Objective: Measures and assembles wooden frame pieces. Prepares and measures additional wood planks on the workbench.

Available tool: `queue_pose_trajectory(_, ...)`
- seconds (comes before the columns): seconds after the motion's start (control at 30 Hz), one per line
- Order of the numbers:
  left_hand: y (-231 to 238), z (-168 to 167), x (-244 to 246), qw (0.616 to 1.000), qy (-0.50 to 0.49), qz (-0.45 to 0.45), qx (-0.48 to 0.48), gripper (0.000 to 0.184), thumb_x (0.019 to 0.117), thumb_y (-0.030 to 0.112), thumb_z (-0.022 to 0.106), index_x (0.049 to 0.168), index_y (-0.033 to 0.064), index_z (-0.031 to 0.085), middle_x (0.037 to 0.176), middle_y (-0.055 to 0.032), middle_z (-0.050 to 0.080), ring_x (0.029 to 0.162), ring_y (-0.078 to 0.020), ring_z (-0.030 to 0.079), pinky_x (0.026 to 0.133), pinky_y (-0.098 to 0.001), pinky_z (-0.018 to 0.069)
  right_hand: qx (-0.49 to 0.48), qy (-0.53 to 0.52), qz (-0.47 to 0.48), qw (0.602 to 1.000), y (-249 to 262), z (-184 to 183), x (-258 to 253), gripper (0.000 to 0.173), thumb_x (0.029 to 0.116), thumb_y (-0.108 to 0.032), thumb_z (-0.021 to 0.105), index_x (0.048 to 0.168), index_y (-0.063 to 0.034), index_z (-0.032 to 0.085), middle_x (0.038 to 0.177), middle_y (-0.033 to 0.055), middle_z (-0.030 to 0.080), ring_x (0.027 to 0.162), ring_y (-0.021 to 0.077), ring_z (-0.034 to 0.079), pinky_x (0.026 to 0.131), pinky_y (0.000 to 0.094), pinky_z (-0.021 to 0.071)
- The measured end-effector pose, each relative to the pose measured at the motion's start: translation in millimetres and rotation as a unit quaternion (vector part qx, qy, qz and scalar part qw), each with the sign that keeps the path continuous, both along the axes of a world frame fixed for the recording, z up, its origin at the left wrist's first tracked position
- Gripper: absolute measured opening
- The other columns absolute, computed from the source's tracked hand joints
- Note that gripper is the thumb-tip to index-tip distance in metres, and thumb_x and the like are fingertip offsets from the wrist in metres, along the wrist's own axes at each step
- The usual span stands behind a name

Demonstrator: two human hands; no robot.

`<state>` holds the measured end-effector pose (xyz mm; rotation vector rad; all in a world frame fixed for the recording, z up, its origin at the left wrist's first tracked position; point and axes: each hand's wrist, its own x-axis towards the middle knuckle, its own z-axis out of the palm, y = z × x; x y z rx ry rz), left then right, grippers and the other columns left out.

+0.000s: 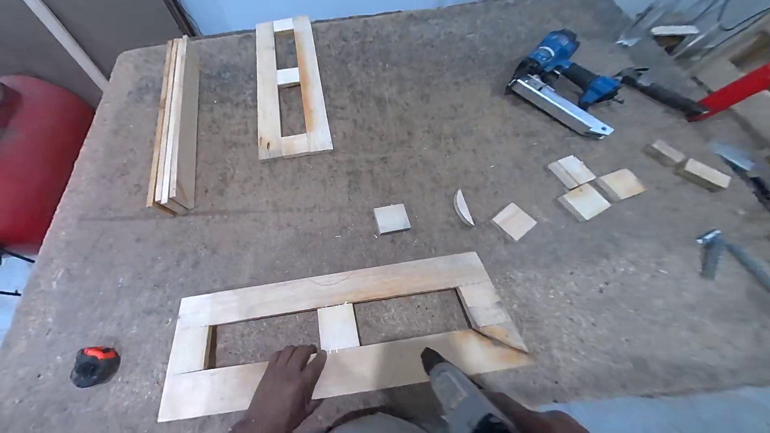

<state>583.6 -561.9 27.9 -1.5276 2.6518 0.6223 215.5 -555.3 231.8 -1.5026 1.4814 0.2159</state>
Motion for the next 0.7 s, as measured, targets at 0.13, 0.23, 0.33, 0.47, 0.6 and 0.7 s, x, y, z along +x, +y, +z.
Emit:
queue_pose_trajectory(0.13, 16, -5, 24, 0.995, 0.043, 0.052, 0.073, 0.054, 0.0888, 0.058, 0.070, 0.129, 0.0223, 0.071, 0.137, -0.0088, 0.065, 0.128, -0.0338, 0.060, 0.104, -0.0589, 0.0479, 0.060, 0.054, 0.083, 0.993, -20, -23, 37, 0.056, 0.0912, -0.045, 0.070, 0.139, -0.0173, 0.060, 0.099, 0.0205, 0.074, 0.095, 0.0442, 0.071, 0.080, 0.0665, 0.0545)
queue_pose_trajectory(0.23, -4, 2, 25, 0.984, 0.080, 0.156, 0.030, 0.058, 0.0940, 0.062, 0.062, 0.129, 0.0163, 0.071, 0.130, -0.0129, 0.068, 0.126, -0.0362, 0.061, 0.107, -0.0579, 0.0479, 0.075, 0.079, 0.146, 0.983, -53, -45, 80, 0.059, 0.0880, -0.048, 0.072, 0.137, -0.0186, 0.055, 0.101, 0.0178, 0.072, 0.095, 0.0418, 0.070, 0.078, 0.0640, 0.0550)
queue_pose_trajectory(0.33, -34, -21, 19, 0.978, 0.058, 0.198, -0.037, 0.066, 0.0947, 0.066, 0.056, 0.139, 0.0182, 0.065, 0.150, -0.0124, 0.056, 0.146, -0.0399, 0.043, 0.118, -0.0636, 0.0339, 0.079, 0.078, 0.186, 0.976, -83, -62, 119, 0.059, 0.0916, -0.045, 0.070, 0.138, -0.0136, 0.052, 0.105, 0.0195, 0.069, 0.098, 0.0418, 0.069, 0.079, 0.0630, 0.0550)
queue_pose_trajectory(0.47, -44, -59, 7, 0.978, -0.014, 0.208, -0.019, 0.086, 0.0904, 0.083, 0.036, 0.153, 0.0262, 0.052, 0.167, -0.0115, 0.033, 0.156, -0.0453, 0.019, 0.120, -0.0729, 0.0149, 0.116, 0.083, 0.196, 0.970, -106, -86, 151, 0.058, 0.0945, -0.043, 0.066, 0.140, -0.0112, 0.051, 0.109, 0.0205, 0.068, 0.102, 0.0416, 0.068, 0.082, 0.0632, 0.0545)
queue_pose_trajectory(0.6, -44, -66, 6, 0.978, -0.010, 0.204, -0.036, 0.076, 0.0913, 0.075, 0.045, 0.151, 0.0279, 0.055, 0.165, -0.0115, 0.038, 0.153, -0.0471, 0.026, 0.118, -0.0738, 0.0167, 0.144, 0.092, 0.208, 0.963, -121, -108, 166, 0.057, 0.0931, -0.040, 0.067, 0.140, -0.0113, 0.051, 0.110, 0.0199, 0.069, 0.102, 0.0415, 0.069, 0.081, 0.0627, 0.0549)
queue_pose_trajectory(0.7, -47, -64, 6, 0.977, -0.001, 0.207, -0.043, 0.069, 0.0919, 0.067, 0.048, 0.148, 0.0277, 0.058, 0.163, -0.0113, 0.041, 0.152, -0.0463, 0.030, 0.117, -0.0737, 0.0194, 0.155, 0.088, 0.222, 0.959, -131, -118, 172, 0.058, 0.0918, -0.039, 0.068, 0.140, -0.0117, 0.052, 0.109, 0.0201, 0.069, 0.101, 0.0418, 0.069, 0.080, 0.0623, 0.0548)
